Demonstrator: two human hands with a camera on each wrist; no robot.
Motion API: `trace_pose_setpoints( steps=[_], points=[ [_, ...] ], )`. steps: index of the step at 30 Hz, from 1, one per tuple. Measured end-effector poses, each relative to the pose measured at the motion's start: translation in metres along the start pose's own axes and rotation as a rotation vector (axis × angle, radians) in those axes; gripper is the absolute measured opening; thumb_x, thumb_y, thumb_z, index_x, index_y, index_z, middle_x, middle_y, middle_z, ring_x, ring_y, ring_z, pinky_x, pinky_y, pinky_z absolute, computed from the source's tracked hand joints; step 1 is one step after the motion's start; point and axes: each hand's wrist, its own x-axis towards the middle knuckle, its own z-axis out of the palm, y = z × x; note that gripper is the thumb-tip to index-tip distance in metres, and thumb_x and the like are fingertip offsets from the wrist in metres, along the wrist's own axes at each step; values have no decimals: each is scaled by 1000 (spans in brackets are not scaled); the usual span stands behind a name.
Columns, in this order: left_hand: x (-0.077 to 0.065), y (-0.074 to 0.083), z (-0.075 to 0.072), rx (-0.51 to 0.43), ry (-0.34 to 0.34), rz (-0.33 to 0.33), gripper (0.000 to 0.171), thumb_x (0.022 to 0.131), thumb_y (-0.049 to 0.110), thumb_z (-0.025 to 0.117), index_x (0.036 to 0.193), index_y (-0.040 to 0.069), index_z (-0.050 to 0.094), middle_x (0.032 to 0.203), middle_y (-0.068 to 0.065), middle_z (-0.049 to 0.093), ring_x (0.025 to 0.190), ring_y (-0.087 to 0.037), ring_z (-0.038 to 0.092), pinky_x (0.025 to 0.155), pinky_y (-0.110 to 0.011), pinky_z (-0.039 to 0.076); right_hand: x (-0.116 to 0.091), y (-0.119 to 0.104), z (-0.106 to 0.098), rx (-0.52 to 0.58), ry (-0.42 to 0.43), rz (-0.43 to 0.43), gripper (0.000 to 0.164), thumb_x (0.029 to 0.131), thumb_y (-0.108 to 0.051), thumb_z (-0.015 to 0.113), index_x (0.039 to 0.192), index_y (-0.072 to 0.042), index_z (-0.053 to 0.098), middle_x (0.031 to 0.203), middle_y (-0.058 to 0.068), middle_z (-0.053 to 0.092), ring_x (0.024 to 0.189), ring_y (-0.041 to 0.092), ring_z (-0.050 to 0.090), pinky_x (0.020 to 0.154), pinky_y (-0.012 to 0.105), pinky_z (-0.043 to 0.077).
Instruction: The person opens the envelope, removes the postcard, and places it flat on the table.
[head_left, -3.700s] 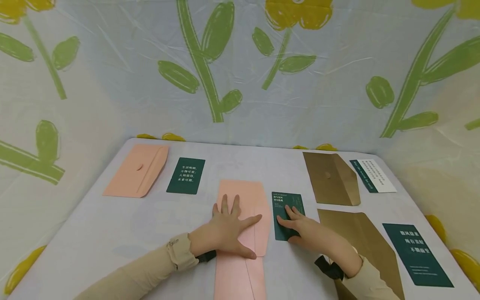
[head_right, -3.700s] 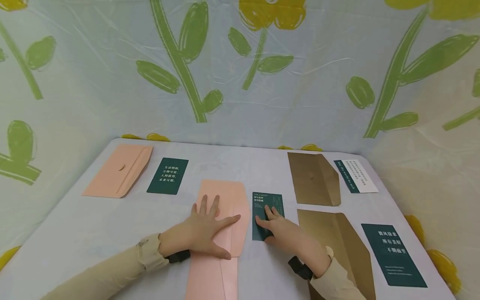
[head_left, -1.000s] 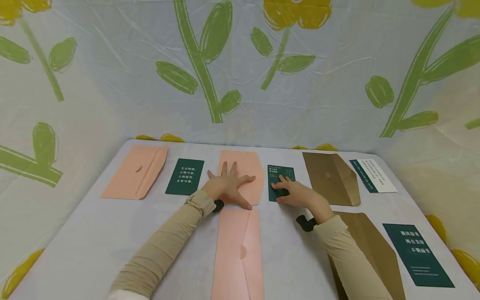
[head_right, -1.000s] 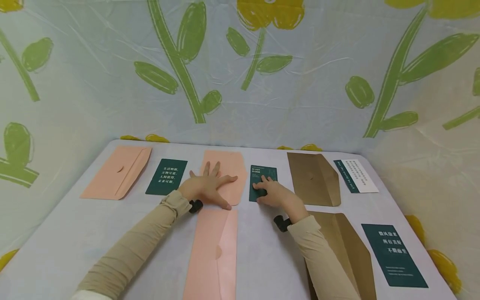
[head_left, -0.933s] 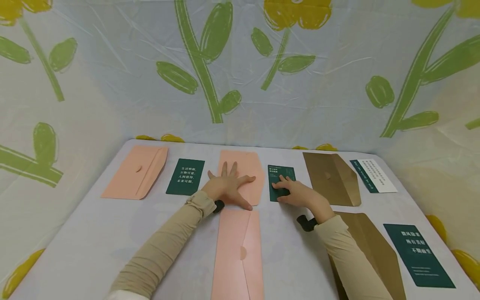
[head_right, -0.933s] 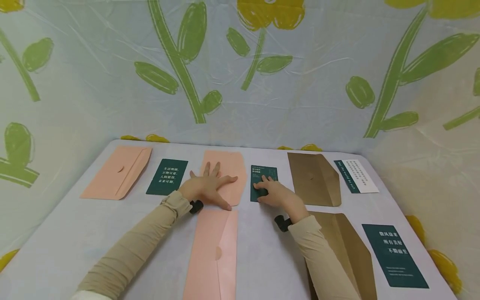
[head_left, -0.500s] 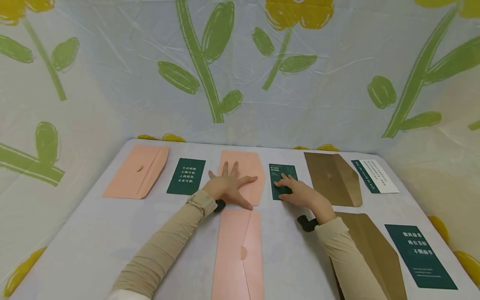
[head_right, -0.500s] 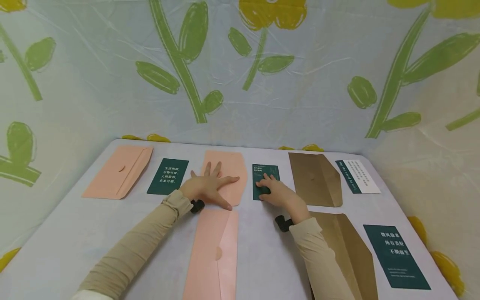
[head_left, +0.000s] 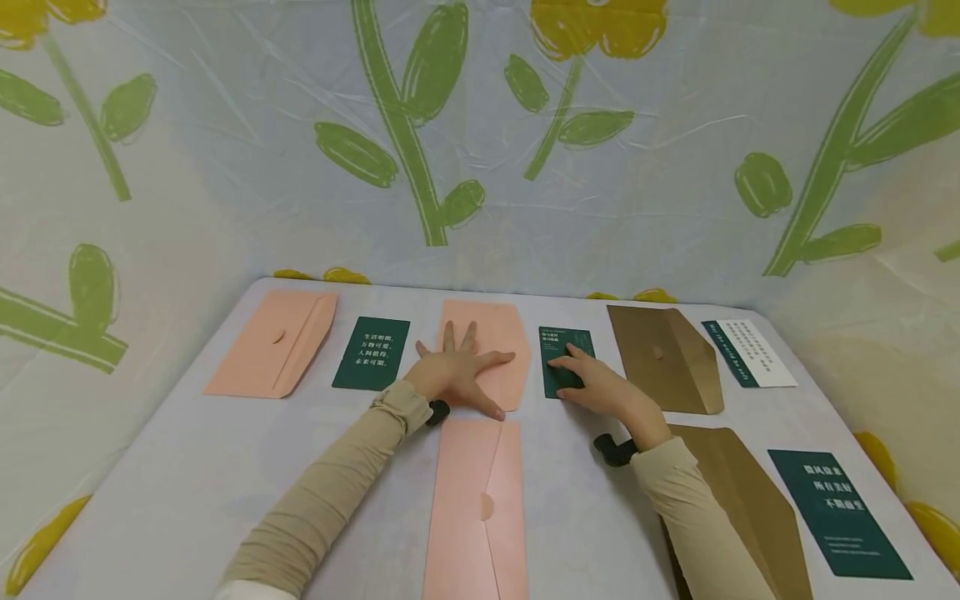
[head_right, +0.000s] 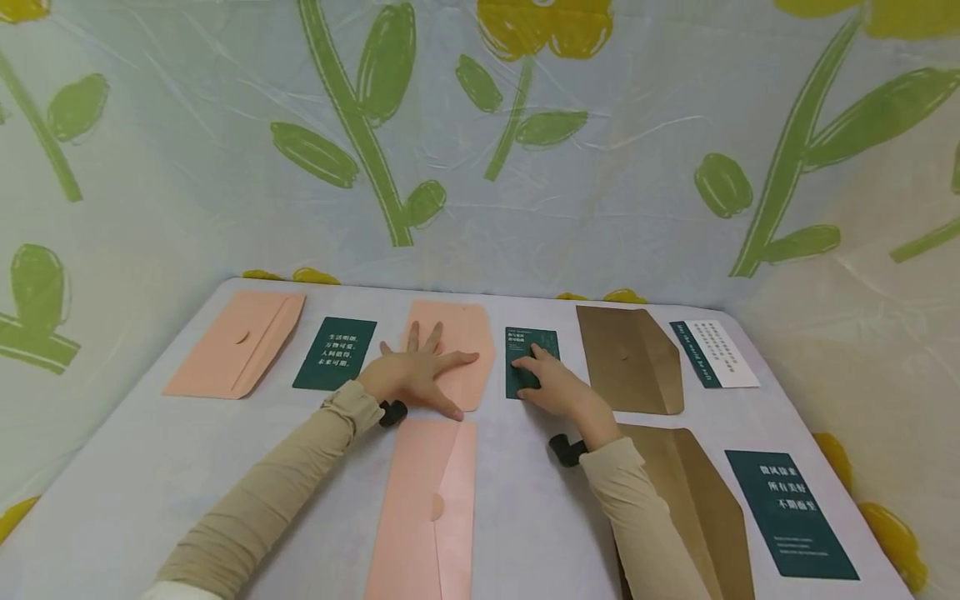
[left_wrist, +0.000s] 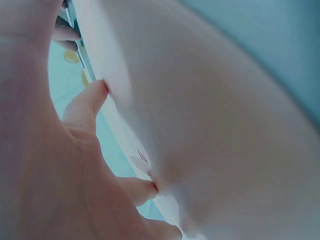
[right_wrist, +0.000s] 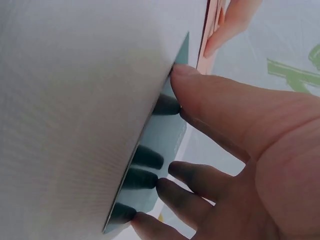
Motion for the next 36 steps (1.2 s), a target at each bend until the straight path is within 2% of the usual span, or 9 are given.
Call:
trace_pose_setpoints(
  steps=[7,12,16,19,22,25,28,32,36],
  points=[
    [0,0,-2,22,4,8,102,68,82,67,153,54,20,164,-16,-10,143,-53,-15,93,-87,6,0,-2,-1,-4,6,1,53,95,-16,68,142,1,50,156,36,19,143,53,18,110,64,24],
    [-2,-2,-6,7,-4,26,98,70,81,67,153,54,22,165,-17,-7,144,-54,-11,96,-85,12,-4,-5,-5,26,46,-16,52,96,-16,66,141,2,49,156,35,20,143,52,20,110,63,26],
    [-2,-3,-14,-11,-34,63,87,79,80,58,153,53,22,165,-15,-5,144,-55,-8,98,-82,17,-9,-12,-11,15,117,-69,51,98,-18,64,142,3,49,155,34,22,139,52,28,107,64,30],
    [-8,-4,-22,-47,-12,115,77,87,76,50,154,49,25,166,-14,-2,145,-53,-7,101,-80,15,-14,-22,-17,6,175,-112,50,98,-18,64,141,3,50,155,33,25,137,52,32,105,64,32],
    [-23,-2,-29,-50,59,154,73,91,73,47,155,42,29,166,-13,4,147,-49,-4,107,-75,14,-20,-38,-22,9,214,-137,50,97,-19,66,140,2,52,156,30,26,138,50,33,105,64,33],
    [-46,7,-34,7,124,180,75,93,70,47,156,32,32,165,-14,13,149,-45,4,112,-68,16,-30,-57,-26,15,241,-176,51,96,-20,67,140,1,52,157,27,27,140,47,33,105,61,35],
    [-70,17,-32,61,157,208,77,95,67,48,155,22,35,162,-16,21,148,-45,13,113,-64,19,-44,-77,-27,31,260,-228,50,96,-22,67,140,-1,53,157,23,29,140,43,35,104,59,38],
    [-98,25,-16,115,162,240,84,93,67,51,154,11,36,160,-20,26,146,-46,18,113,-63,22,-65,-97,-18,14,251,-275,52,96,-24,67,142,-5,52,158,20,31,140,40,37,103,57,40],
    [-120,28,8,142,139,249,93,90,71,52,153,4,35,158,-23,27,145,-48,19,112,-64,22,-84,-107,3,3,167,-283,62,96,-26,67,149,-7,42,161,16,25,142,37,34,104,55,40]
  ],
)
